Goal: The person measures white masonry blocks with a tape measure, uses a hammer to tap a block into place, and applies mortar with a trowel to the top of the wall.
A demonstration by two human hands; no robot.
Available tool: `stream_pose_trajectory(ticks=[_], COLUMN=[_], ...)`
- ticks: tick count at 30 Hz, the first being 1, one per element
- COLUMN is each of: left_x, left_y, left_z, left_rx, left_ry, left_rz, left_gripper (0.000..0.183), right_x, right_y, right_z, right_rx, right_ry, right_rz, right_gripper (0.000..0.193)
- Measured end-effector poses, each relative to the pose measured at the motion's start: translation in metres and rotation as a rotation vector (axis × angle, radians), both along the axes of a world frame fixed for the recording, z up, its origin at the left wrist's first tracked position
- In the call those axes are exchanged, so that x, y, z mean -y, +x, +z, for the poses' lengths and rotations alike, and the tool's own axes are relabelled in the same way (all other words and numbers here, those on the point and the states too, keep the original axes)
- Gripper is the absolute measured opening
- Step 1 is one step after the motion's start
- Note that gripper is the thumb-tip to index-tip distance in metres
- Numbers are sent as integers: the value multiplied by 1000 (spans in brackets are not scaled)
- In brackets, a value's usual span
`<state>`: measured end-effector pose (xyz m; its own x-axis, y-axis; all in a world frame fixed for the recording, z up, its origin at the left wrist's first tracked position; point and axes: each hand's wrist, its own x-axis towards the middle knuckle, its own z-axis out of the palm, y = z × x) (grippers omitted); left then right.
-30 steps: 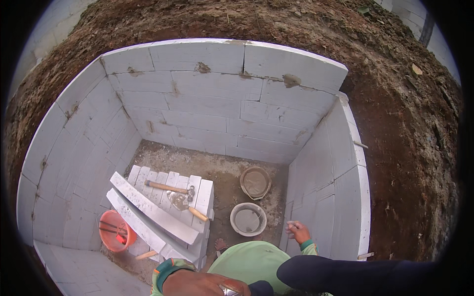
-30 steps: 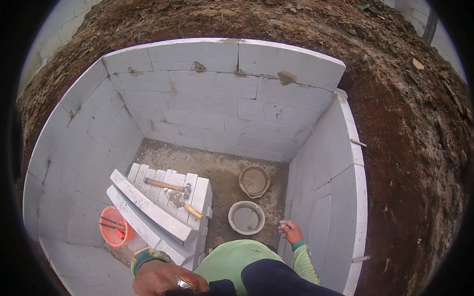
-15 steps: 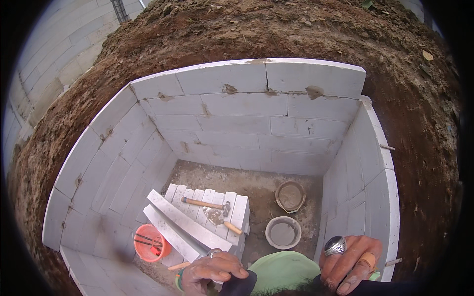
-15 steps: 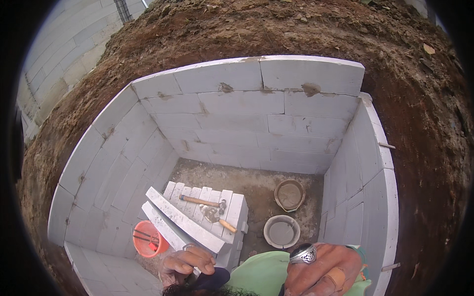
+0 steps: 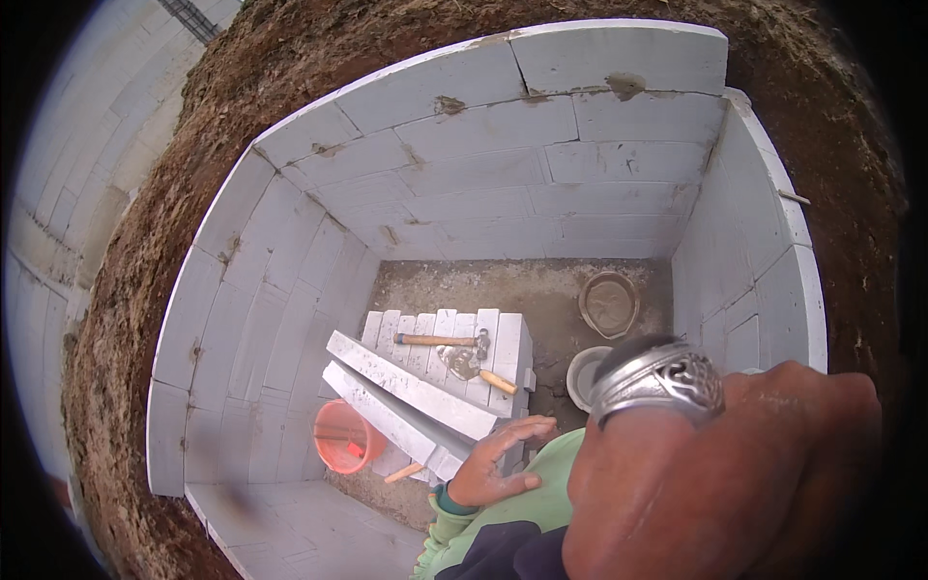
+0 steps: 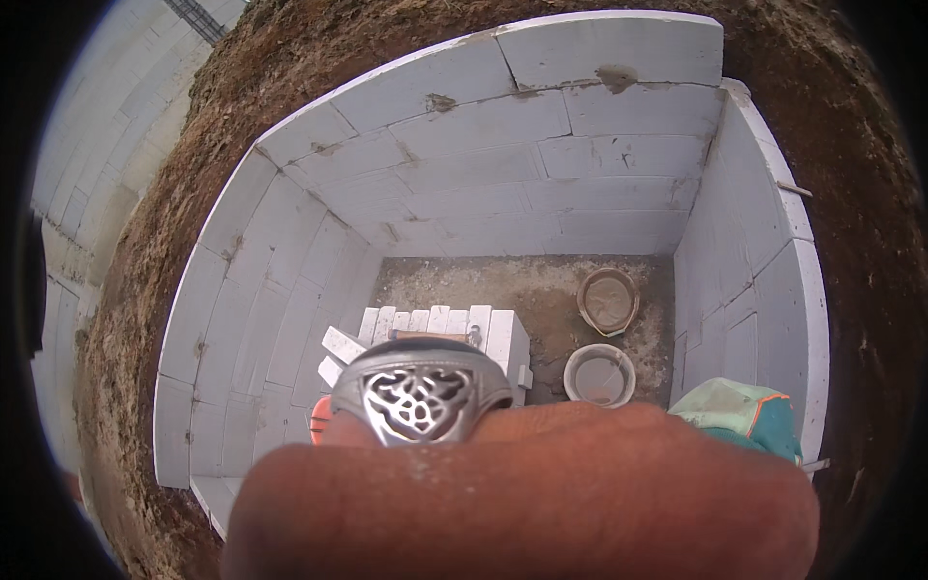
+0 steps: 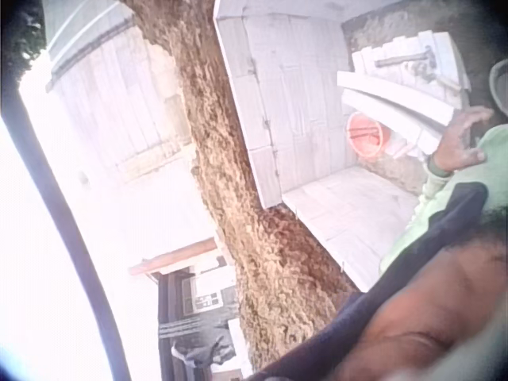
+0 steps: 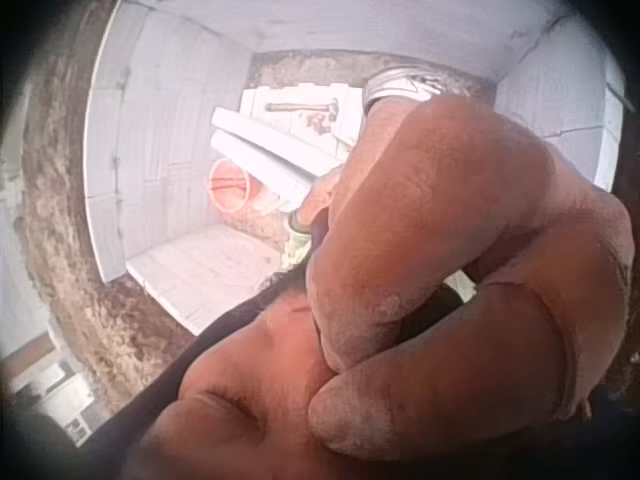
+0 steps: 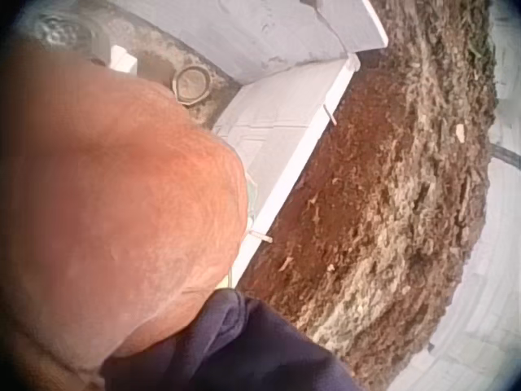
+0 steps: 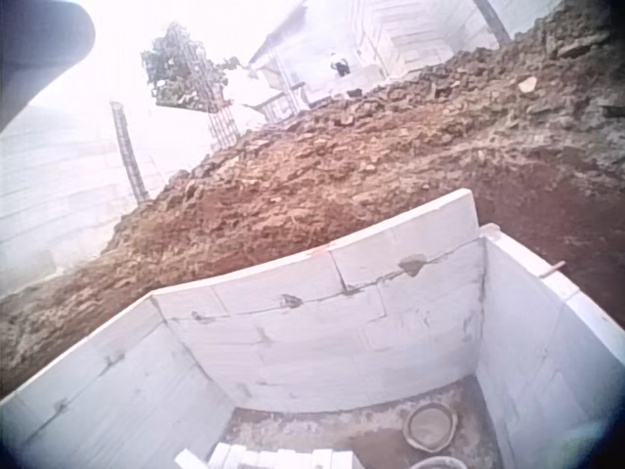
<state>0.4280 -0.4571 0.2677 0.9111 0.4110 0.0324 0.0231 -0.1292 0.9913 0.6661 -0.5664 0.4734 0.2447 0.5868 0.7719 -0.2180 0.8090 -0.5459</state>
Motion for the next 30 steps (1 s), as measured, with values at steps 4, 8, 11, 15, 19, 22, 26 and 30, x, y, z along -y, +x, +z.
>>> stream_pose_trajectory(ticks=[4, 8, 11, 15, 19, 22, 26, 30], left_x=[-5, 7, 2, 4, -1, 4, -7, 23], left_y=[-11, -13, -12, -11, 18, 53, 33, 54], left_z=[-11, 26, 45, 14, 5, 52, 79, 129], left_rx=[254, 772, 827, 778, 783, 814, 642, 291], left_ry=[-313, -432, -183, -67, -21, 57, 283, 951], left_rz=[-103, -85, -309, -302, -311, -31, -143, 221], left_gripper=[73, 78, 65, 44, 27, 16, 47, 33], right_x=[6, 3, 16, 3, 34, 24, 20, 24], right_y=[-4, -4, 2, 31, 29, 25, 16, 24], right_z=[8, -15, -30, -104, -139, -144, -146, -206], right_rx=[-23, 65, 194, 311, 363, 355, 387, 387], right_ry=[-38, -93, -154, -207, -374, -338, -349, -347], right_rz=[-48, -136, -240, 536, 603, 611, 576, 648], right_gripper=[11, 17, 30, 24, 29, 45, 55, 47])
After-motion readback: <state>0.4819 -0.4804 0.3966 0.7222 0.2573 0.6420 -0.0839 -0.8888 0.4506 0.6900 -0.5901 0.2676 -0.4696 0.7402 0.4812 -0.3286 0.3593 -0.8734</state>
